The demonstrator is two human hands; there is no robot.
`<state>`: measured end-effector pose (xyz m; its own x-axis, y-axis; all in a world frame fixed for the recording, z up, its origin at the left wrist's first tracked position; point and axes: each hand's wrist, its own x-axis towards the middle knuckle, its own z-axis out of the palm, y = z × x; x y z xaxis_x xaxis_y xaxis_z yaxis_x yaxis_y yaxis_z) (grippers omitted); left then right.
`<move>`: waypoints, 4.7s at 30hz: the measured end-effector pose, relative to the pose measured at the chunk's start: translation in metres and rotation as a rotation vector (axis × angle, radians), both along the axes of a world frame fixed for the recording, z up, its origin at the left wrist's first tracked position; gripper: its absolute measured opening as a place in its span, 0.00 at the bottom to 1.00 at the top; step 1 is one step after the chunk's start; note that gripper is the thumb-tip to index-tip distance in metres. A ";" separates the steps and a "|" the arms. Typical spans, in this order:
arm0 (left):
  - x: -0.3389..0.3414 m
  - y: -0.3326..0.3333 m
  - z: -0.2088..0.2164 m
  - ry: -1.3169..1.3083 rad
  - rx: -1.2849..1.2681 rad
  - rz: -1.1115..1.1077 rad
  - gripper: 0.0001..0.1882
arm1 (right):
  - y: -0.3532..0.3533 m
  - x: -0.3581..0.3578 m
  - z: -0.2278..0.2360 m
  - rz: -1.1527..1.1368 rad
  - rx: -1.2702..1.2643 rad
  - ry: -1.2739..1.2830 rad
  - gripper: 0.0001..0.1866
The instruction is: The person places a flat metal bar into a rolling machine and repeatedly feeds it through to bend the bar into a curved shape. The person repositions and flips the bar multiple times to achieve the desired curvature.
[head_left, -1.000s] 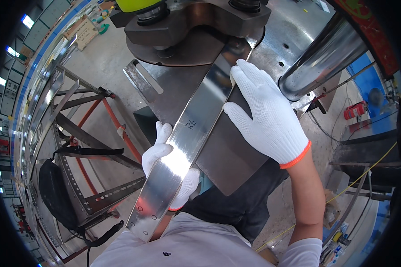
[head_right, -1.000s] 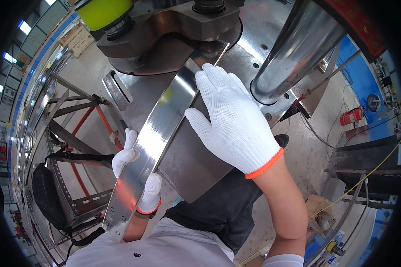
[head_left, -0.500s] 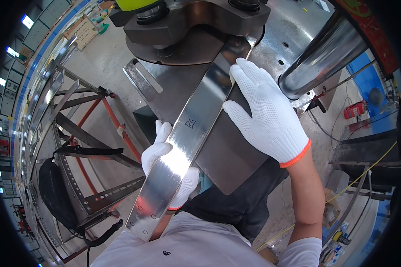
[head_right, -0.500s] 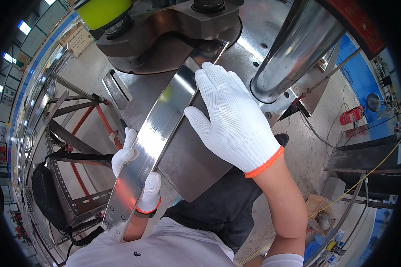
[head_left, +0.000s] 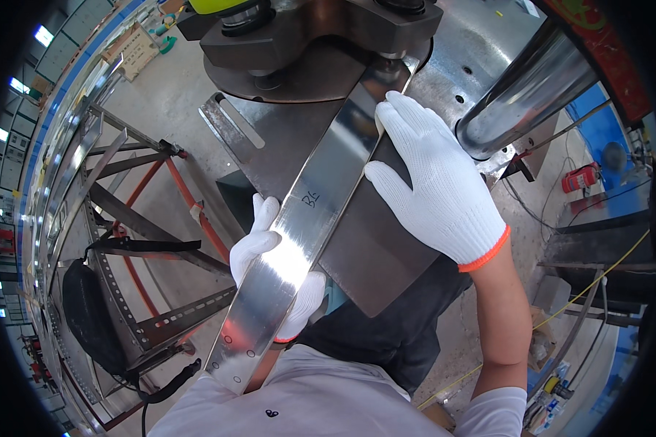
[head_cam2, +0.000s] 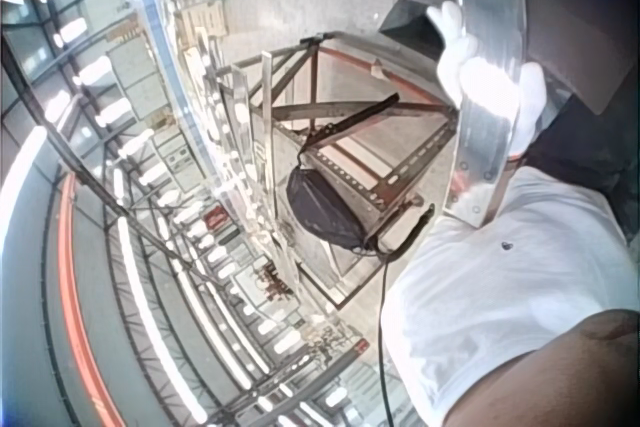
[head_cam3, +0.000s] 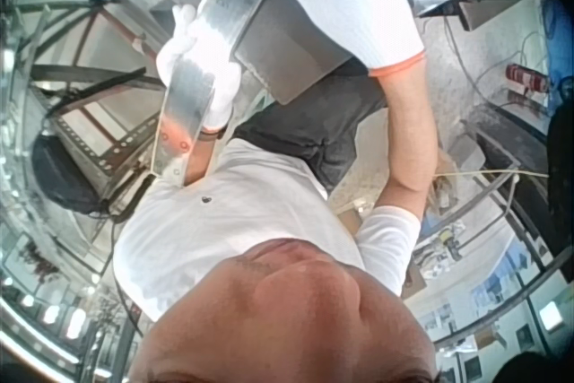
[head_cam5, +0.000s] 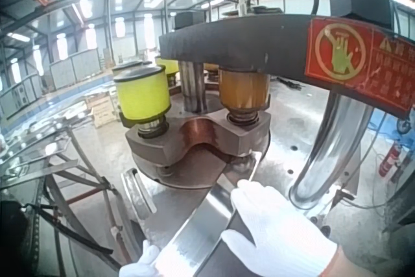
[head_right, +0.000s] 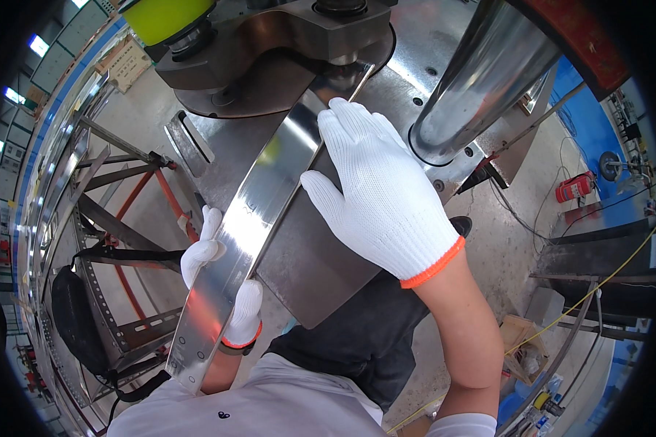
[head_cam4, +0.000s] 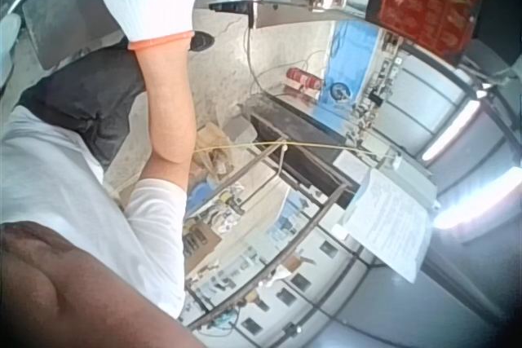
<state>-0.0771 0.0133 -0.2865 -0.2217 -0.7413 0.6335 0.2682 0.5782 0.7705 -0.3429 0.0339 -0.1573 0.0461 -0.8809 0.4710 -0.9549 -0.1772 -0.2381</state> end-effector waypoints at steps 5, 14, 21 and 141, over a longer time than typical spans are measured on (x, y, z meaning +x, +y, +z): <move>-0.001 -0.001 0.004 -0.020 -0.020 -0.001 0.40 | -0.001 -0.001 -0.001 0.005 -0.012 -0.027 0.31; 0.000 -0.001 0.002 -0.044 -0.033 0.023 0.40 | 0.000 -0.002 -0.002 -0.002 0.001 0.019 0.33; 0.001 -0.001 0.005 -0.092 -0.066 0.065 0.42 | 0.002 -0.003 -0.008 0.005 -0.029 -0.006 0.34; 0.031 -0.065 0.007 -0.128 0.110 -0.002 0.49 | -0.031 -0.010 0.007 0.098 0.188 -0.039 0.42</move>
<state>-0.0459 -0.0514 -0.2800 -0.2972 -0.8040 0.5151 0.1647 0.4882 0.8570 -0.3528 0.0024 -0.1507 0.1210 -0.9456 0.3021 -0.9246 -0.2181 -0.3123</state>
